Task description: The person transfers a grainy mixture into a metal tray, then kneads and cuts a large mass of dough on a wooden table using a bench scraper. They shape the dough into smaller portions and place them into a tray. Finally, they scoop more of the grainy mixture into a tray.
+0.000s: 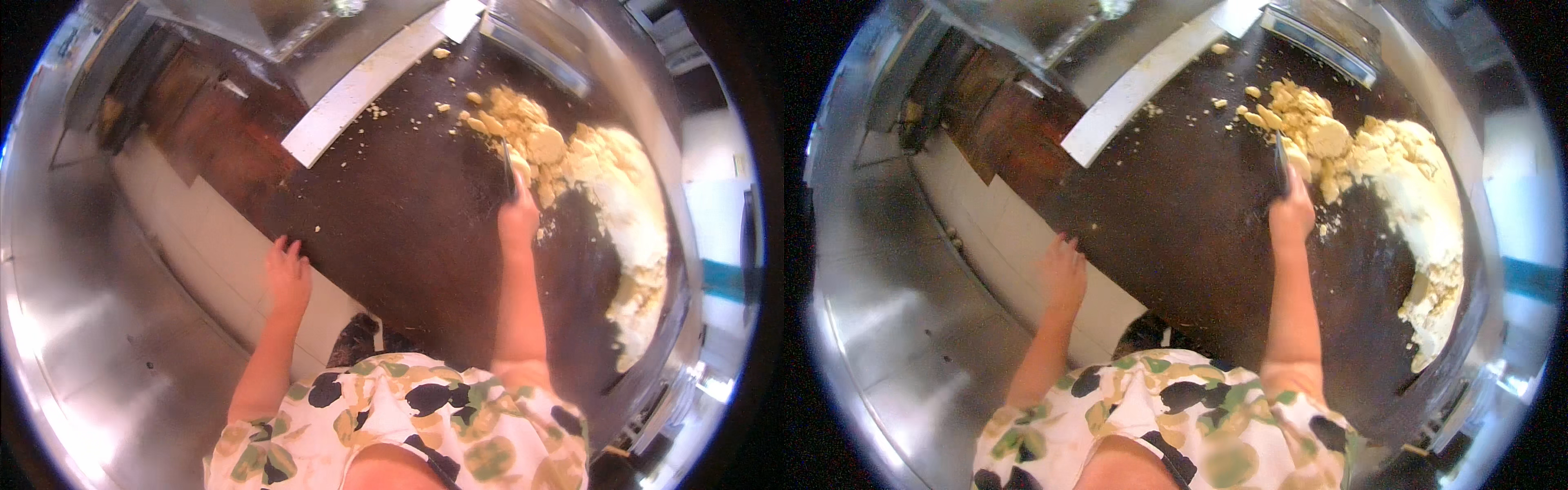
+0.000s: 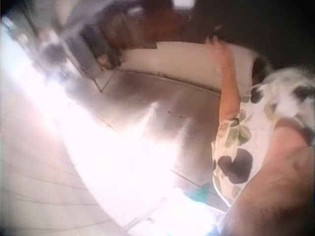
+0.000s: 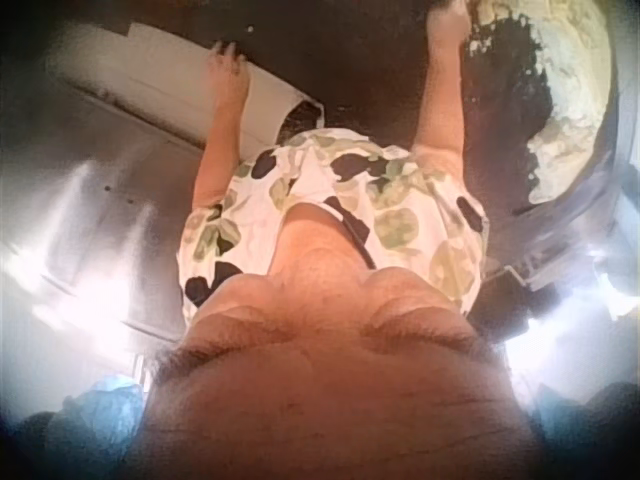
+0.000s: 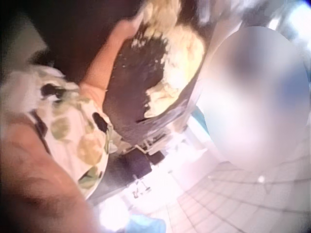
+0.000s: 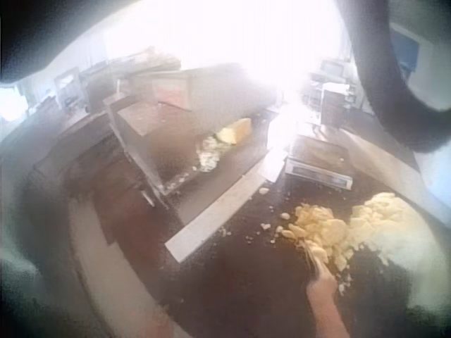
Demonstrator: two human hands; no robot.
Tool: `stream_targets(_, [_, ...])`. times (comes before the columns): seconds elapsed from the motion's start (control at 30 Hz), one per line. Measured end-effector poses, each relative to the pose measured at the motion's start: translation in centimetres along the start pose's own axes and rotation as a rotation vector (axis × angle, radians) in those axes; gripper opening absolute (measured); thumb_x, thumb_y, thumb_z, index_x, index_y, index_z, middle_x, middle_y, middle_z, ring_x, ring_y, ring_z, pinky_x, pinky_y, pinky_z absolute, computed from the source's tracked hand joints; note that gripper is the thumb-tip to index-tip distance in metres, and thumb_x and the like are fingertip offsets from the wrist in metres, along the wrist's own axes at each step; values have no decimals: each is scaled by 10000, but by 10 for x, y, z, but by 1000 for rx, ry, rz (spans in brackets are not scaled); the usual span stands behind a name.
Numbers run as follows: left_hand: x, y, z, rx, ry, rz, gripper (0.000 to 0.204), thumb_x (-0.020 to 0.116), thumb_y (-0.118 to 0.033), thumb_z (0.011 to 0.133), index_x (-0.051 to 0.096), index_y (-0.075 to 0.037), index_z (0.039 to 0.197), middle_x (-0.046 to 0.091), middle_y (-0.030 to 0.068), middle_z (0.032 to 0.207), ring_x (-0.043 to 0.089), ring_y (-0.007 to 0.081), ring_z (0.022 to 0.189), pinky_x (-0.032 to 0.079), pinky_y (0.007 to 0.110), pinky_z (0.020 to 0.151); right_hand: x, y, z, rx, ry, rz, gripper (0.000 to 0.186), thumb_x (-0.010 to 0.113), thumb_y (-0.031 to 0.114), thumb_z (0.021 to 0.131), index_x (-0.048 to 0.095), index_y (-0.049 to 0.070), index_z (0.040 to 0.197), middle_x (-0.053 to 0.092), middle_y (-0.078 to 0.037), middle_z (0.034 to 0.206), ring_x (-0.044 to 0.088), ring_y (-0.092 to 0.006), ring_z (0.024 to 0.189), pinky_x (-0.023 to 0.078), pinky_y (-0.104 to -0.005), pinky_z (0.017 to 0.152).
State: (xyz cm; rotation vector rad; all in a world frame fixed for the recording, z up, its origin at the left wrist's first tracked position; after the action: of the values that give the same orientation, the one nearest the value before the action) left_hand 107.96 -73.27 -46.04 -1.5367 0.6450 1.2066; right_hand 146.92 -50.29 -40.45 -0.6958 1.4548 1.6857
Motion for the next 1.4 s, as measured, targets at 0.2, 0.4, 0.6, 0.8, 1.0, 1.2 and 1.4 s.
stream_targets(0.2, [13,-58,31,448,-10,-244,346,603,1,748,600,-84,1083,465,122,1333,445,342,1215,390,442,941,35,93,-166,-578,319,-212,408,562,8,753,616,91,1149,609,-157,1181,594,-269,1092,463,-435,828])
stream_targets(0.4, [-12,13,140,143,-140,-205,615,681,-164,801,423,-36,1345,365,240,1395,364,439,1251,314,502,1046,111,188,-222,-723,380,-283,411,584,130,774,579,121,1185,522,-141,1264,496,-315,1162,443,-534,831])
stream_targets(0.6, [24,36,214,295,143,-205,828,744,-266,754,295,-32,1409,336,237,1404,376,425,1246,343,486,1016,187,207,-94,-359,117,-509,408,541,121,816,536,124,1224,495,-118,1282,460,-299,1196,412,-534,887])
stream_targets(0.8, [27,27,218,364,222,-207,884,764,-296,743,257,-38,1420,376,229,1349,419,401,1206,366,503,965,207,177,21,-155,-9,-626,393,500,97,855,519,140,1246,518,-112,1270,495,-317,1184,457,-513,850])
stream_targets(1.0, [24,25,221,396,230,-278,903,772,-302,737,252,0,1410,317,245,1402,370,409,1259,346,497,1007,92,126,85,276,-179,-292,335,448,71,848,542,76,1170,638,-196,1008,630,-394,877,500,-479,778])
stream_targets(1.2, [19,10,221,406,65,-397,927,804,-211,660,268,21,1380,341,277,1343,387,448,1204,362,484,997,154,244,-1,-422,-6,-382,269,506,33,769,560,51,1032,583,-151,1046,587,-332,955,478,-460,769])
stream_targets(1.4, [19,16,226,409,40,-332,902,778,-183,625,298,37,1357,389,286,1280,409,455,1176,361,506,986,234,255,50,-239,174,-478,361,508,145,862,523,40,1207,525,-159,1219,510,-319,1114,451,-484,842])
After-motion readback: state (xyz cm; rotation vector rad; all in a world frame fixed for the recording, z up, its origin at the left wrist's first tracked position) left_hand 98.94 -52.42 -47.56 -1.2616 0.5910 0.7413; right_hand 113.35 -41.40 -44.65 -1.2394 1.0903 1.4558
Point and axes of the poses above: each hand's wrist, its own z-axis towards the middle knuckle, its own x-axis out of the palm, y = z × x, the point moved 8 cm from there along z, towards the middle knuckle
